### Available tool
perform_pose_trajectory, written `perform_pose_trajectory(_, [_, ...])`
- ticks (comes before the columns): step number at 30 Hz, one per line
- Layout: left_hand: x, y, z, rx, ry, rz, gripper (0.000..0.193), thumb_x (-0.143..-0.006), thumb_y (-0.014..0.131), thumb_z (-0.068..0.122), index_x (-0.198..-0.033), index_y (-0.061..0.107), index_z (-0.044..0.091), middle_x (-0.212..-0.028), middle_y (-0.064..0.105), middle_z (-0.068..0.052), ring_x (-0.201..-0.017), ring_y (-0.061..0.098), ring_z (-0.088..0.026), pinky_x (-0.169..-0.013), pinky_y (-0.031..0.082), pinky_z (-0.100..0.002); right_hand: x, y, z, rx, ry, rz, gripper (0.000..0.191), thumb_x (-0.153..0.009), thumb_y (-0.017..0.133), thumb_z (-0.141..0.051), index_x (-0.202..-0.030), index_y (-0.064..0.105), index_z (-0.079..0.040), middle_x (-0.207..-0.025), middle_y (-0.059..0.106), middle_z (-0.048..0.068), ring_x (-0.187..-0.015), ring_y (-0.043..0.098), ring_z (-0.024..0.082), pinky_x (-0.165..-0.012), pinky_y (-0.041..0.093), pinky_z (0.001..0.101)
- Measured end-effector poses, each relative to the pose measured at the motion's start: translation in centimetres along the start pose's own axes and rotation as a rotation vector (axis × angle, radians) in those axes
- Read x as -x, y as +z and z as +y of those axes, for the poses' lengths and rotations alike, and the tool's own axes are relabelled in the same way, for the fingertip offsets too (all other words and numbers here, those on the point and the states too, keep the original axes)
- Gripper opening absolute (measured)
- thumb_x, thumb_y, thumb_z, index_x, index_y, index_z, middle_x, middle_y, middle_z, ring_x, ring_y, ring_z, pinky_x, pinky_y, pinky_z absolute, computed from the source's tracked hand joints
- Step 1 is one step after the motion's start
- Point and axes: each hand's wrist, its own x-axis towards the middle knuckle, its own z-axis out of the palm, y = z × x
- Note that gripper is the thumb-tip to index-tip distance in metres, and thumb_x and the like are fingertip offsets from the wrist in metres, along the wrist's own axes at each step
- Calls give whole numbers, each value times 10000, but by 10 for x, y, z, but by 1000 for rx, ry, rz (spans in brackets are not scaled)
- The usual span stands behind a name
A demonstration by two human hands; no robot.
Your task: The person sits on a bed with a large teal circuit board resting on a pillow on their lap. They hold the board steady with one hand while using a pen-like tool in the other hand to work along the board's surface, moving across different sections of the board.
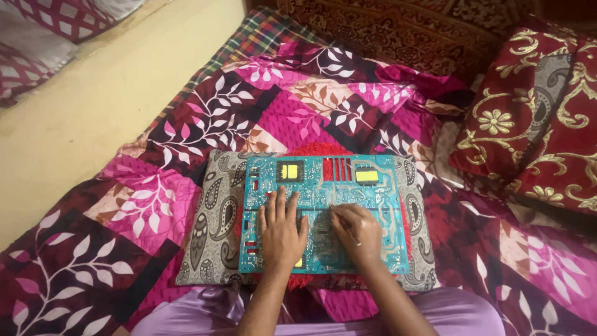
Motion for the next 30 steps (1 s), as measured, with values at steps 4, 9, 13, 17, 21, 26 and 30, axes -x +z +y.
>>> perform_pose_trajectory(4, [4, -6, 4, -11, -1, 3, 626, -932, 577, 396, -1498, 462, 153, -1621, 339, -127, -1494, 285, -333, -1207, 199, -544, 4, -6, -9, 9, 53, 4, 173, -828, 782, -140, -994, 805, -96, -945, 765, 74, -770, 721, 248, -678, 572, 360])
perform_pose_trajectory(9, [8, -16, 8, -7, 16, 4, 648, -917, 580, 396, -1499, 462, 135, -1621, 338, -141, -1487, 286, -350, -1196, 204, -545, 12, -8, -22, -41, 96, 74, 175, -830, 779, -61, -1002, 796, -85, -900, 758, 77, -698, 706, 220, -643, 558, 333])
perform_pose_trajectory(13, [7, -23, 11, 14, 1, -2, 639, -909, 585, 394, -1485, 473, 141, -1614, 342, -141, -1483, 288, -350, -1191, 201, -555, 14, -10, -26, -62, 38, 109, 186, -806, 772, -42, -991, 771, -65, -937, 759, 89, -737, 724, 217, -651, 566, 322])
perform_pose_trajectory(17, [13, -31, 15, 6, 16, 21, 636, -920, 582, 390, -1492, 474, 132, -1615, 345, -152, -1490, 291, -355, -1193, 204, -559, 18, -16, -29, -62, 50, 100, 181, -814, 779, -36, -992, 769, -61, -951, 759, 98, -761, 735, 221, -672, 574, 319])
perform_pose_trajectory(21, [13, -36, 18, -1, 11, 11, 644, -914, 585, 392, -1497, 473, 142, -1617, 342, -147, -1484, 288, -354, -1190, 202, -560, 18, -21, -33, -44, 95, 70, 175, -805, 786, -38, -978, 777, -63, -943, 764, 100, -734, 734, 221, -648, 570, 322])
perform_pose_trajectory(26, [10, -42, 21, -8, 12, -2, 646, -921, 586, 390, -1506, 469, 141, -1633, 336, -147, -1504, 283, -350, -1205, 200, -561, 14, -27, -36, -77, 90, 69, 194, -832, 778, -27, -1024, 774, -54, -953, 755, 108, -748, 727, 215, -668, 571, 315])
perform_pose_trajectory(30, [9, -44, 22, 3, 15, 10, 632, -949, 581, 402, -1515, 467, 143, -1635, 337, -144, -1515, 281, -353, -1216, 198, -566, 12, -29, -37, -74, 30, 81, 182, -855, 782, -24, -1035, 768, -47, -986, 752, 116, -788, 731, 222, -698, 572, 315])
